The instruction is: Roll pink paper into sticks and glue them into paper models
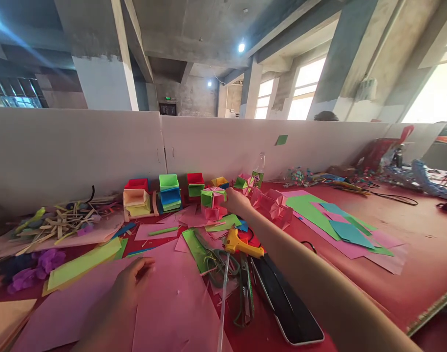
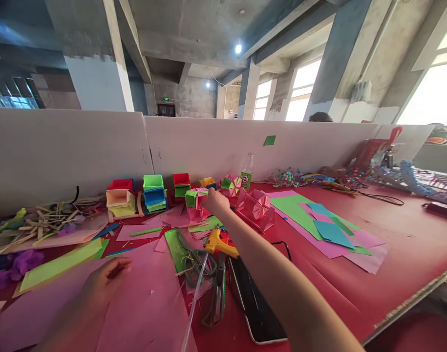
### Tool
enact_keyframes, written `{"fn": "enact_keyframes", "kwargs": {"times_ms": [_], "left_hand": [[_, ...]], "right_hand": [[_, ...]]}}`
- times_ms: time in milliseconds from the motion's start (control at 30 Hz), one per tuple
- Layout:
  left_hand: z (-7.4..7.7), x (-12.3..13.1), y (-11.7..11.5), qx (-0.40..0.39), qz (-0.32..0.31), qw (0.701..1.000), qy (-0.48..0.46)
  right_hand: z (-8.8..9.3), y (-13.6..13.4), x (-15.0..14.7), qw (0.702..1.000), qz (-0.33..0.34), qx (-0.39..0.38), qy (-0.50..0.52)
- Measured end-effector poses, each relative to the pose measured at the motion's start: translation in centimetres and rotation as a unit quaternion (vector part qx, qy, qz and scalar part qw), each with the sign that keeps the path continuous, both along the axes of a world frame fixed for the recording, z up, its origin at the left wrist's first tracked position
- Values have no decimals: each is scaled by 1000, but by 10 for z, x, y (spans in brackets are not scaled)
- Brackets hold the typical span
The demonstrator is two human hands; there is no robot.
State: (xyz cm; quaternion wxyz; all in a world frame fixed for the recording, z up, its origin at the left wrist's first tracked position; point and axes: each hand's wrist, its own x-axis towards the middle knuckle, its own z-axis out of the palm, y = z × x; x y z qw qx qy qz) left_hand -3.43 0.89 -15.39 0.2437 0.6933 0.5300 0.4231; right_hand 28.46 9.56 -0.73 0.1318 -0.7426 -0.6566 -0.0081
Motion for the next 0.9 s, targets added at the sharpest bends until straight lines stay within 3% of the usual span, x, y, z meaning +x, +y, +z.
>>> {"fn": "enact_keyframes", "kwargs": {"times_ms": [167, 400, 500, 600, 733, 833, 900], "left_hand": [[8, 2, -5, 2, -10, 1000, 19], [12, 6, -4, -1, -12, 1000, 9], [14, 4, -6, -5, -14, 1000, -14], [17, 1, -7, -9, 1, 999, -37], [25, 3, -12, -30, 4, 994, -102], [36, 9, -21, -104, -47, 961, -253], [45, 13, -30, -188, -111, 893, -393]], "right_hand": [[-18, 4, -33, 997, -75, 13, 13], [-35, 6, -37, 998, -51, -21, 16], [-23, 7, -33, 998, -50, -2, 37], [4, 1, -29, 996, -39, 40, 63], [37, -26, -39, 990, 21, 104, 98], [32, -64, -71, 977, 101, 133, 131], [13, -91, -99, 966, 156, 139, 155]]}}
